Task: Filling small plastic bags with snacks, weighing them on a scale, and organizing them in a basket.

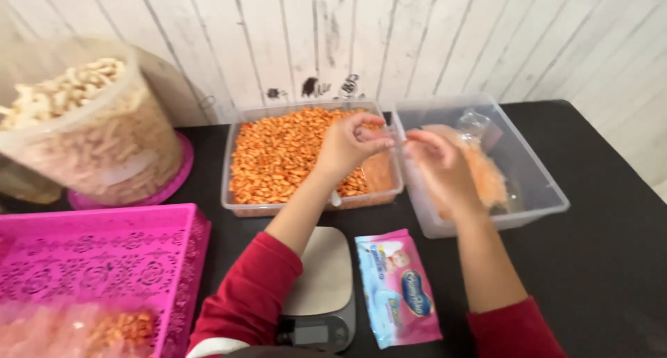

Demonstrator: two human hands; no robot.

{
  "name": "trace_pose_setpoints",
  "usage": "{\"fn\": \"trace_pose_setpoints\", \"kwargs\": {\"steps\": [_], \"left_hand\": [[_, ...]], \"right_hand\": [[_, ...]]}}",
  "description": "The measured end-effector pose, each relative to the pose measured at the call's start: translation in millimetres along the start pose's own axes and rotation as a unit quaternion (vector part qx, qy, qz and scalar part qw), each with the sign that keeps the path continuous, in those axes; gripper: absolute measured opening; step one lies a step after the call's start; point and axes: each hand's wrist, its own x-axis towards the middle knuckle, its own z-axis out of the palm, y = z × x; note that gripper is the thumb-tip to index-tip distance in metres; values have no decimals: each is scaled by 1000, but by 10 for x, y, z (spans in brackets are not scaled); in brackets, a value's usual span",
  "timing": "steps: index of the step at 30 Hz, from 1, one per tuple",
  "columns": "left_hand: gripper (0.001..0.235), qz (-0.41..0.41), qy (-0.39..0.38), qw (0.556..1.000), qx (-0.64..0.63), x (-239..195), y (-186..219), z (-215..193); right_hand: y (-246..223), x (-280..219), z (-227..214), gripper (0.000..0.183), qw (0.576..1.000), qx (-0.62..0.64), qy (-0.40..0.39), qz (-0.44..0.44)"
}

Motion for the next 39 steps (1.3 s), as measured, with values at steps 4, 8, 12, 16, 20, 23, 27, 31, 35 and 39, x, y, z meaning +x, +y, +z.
{"fn": "trace_pose_setpoints", "kwargs": {"steps": [4, 8, 12, 16, 20, 23, 27, 31, 35, 39], "left_hand": [[43, -53, 74, 990, -106, -252, 82, -299], [31, -67, 103, 973, -194, -317, -290, -622], [17, 50, 231, 971, 23, -188, -850, -1048], [19, 69, 313, 941, 104, -278, -595, -1224], [27, 99, 376, 872, 297, -323, -559, -1246], [30, 140, 384, 834, 371, -368, -645, -1229], [26, 186, 333, 830, 407, -357, -617, -1201], [50, 195, 243, 875, 371, -408, -416, -1153], [107, 114, 54, 943, 308, -425, -478, -1208], [89, 170, 102, 935, 293, -418, -615, -1190]], "right_hand": [[61, 224, 773, 18, 993, 114, -5, -25], [79, 463, 1335, 19, 972, 231, -32, -10], [103, 859, 1626, 25, 984, 149, -42, -82], [-484, 759, 1649, 16, 975, 201, -74, -52], [-769, 572, 1653, 13, 982, 158, -98, -37], [-774, 573, 1724, 13, 989, 101, -106, -33], [-686, 690, 1767, 14, 993, -6, -111, -39], [-543, 735, 1721, 20, 994, -25, -106, 10], [-666, 716, 1642, 27, 990, -41, -134, 12], [-684, 702, 1583, 33, 989, -29, -146, 11]]}}
